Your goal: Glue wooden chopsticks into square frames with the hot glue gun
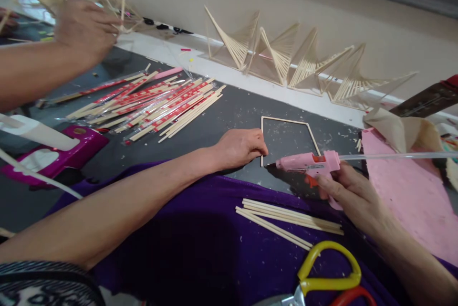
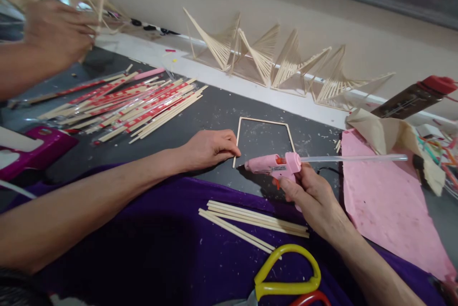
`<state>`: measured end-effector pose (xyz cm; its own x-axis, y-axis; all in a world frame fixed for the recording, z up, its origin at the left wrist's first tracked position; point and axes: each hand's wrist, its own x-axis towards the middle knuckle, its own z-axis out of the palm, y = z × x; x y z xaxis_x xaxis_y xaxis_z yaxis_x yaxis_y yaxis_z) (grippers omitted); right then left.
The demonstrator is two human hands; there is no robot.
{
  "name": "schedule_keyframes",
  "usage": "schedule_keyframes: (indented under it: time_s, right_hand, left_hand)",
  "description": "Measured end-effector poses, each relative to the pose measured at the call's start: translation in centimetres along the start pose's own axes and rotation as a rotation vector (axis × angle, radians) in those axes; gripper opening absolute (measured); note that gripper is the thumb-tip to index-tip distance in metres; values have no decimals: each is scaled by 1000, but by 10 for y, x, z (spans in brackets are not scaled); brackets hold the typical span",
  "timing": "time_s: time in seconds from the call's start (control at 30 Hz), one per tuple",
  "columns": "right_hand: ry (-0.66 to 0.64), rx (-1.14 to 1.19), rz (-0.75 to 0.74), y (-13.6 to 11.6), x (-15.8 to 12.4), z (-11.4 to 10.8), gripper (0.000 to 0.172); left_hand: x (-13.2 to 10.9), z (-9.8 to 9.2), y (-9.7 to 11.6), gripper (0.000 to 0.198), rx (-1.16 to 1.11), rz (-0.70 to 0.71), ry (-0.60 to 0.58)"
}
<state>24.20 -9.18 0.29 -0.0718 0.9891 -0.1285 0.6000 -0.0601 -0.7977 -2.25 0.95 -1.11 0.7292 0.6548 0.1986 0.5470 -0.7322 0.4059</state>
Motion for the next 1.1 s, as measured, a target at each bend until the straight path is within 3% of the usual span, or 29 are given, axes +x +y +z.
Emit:
schedule_keyframes:
  time_s: [1.1]
  right_hand:
    - [8,-1,-16,5,3,11,28]
  left_hand:
    - [0,1,-1,17,20,2,0]
